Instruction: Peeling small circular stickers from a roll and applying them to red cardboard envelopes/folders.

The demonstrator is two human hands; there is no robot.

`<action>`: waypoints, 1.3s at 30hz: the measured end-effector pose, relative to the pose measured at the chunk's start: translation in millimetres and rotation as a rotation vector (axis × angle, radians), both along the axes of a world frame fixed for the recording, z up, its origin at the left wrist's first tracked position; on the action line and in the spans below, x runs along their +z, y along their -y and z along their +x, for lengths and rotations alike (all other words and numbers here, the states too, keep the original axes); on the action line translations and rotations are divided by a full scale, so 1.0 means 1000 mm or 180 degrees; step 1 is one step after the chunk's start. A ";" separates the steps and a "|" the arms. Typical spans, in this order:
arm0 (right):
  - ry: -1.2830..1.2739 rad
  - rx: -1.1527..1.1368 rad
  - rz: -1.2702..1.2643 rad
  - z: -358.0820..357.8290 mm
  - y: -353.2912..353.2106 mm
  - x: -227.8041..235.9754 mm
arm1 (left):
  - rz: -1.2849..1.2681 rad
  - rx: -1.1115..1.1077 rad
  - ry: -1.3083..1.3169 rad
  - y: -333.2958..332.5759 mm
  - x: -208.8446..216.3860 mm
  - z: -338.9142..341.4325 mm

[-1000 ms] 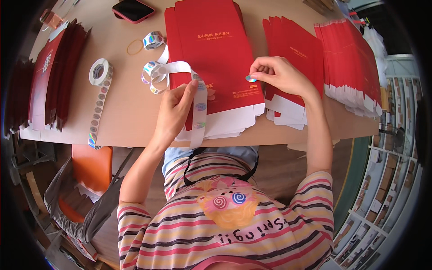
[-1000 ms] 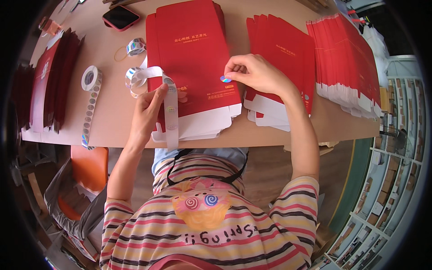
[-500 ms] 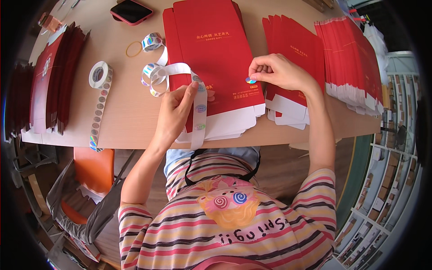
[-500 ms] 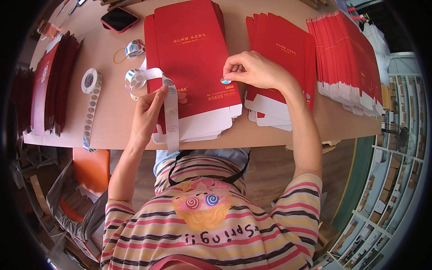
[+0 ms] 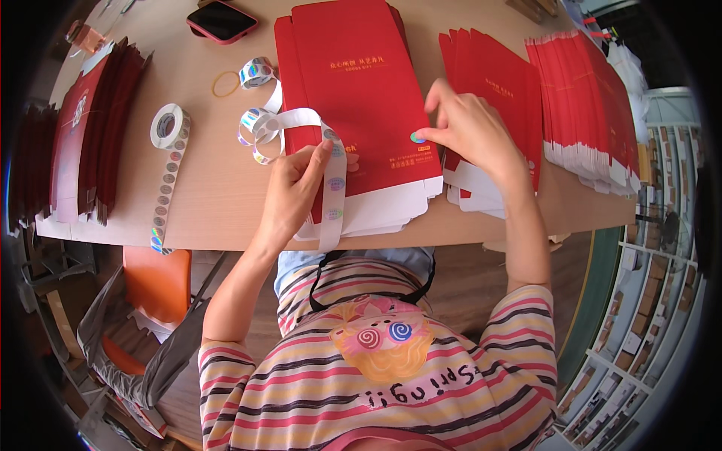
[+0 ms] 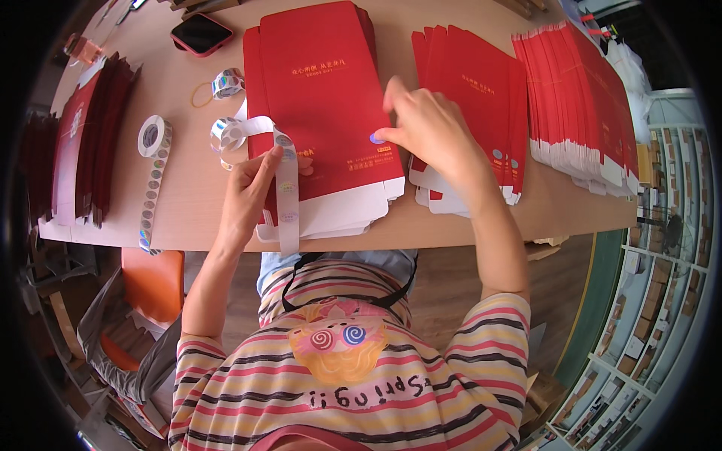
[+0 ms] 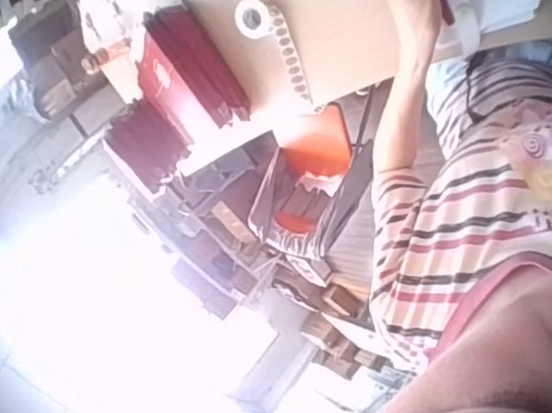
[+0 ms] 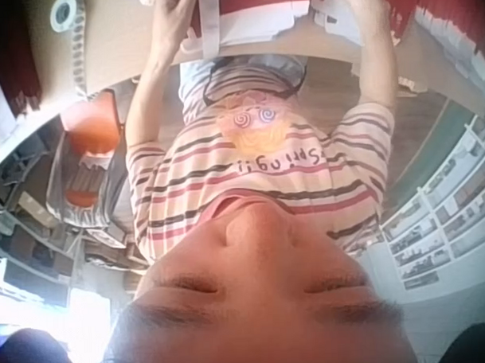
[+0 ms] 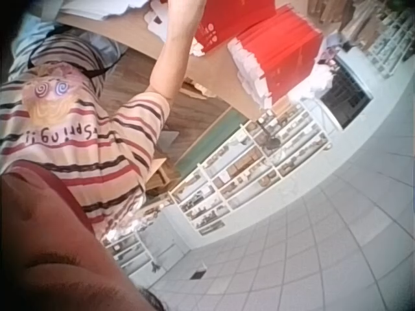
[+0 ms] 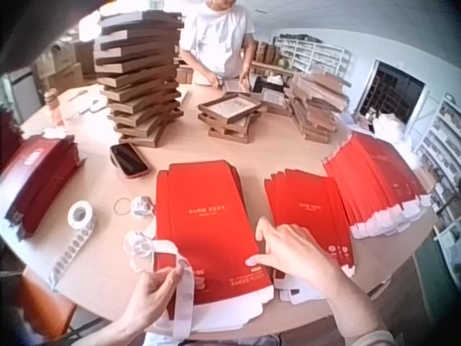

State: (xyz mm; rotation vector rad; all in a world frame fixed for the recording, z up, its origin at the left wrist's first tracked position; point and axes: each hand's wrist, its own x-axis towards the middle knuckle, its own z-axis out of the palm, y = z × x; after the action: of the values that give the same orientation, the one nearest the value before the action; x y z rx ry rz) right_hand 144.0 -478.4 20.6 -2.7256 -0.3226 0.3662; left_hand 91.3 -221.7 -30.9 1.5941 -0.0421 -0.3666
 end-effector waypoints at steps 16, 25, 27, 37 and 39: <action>-0.0060 -0.1095 0.1556 -0.042 0.015 -0.049 | -0.0394 0.0055 -0.0052 -0.014 0.023 -0.002; 0.0604 -0.2011 0.2664 -0.065 0.074 -0.012 | -0.0721 0.0370 0.0103 -0.029 0.055 0.013; 0.0958 -0.2319 0.2235 -0.069 0.117 -0.007 | -0.0836 0.0319 0.0130 -0.025 0.063 0.022; 0.1503 -0.0121 0.3083 -0.088 -0.070 -0.002 | -0.1332 0.0093 0.0140 0.008 0.065 0.030; 0.1315 -0.0370 0.3525 -0.092 -0.099 -0.011 | -0.0993 0.0411 0.0274 0.015 0.069 0.026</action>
State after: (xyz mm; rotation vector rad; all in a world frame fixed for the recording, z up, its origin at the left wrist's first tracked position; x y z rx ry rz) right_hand 51.9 -379.8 9.3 -1.6780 -0.3321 -0.3426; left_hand 116.9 -236.7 38.1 1.2952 -0.0590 -0.1801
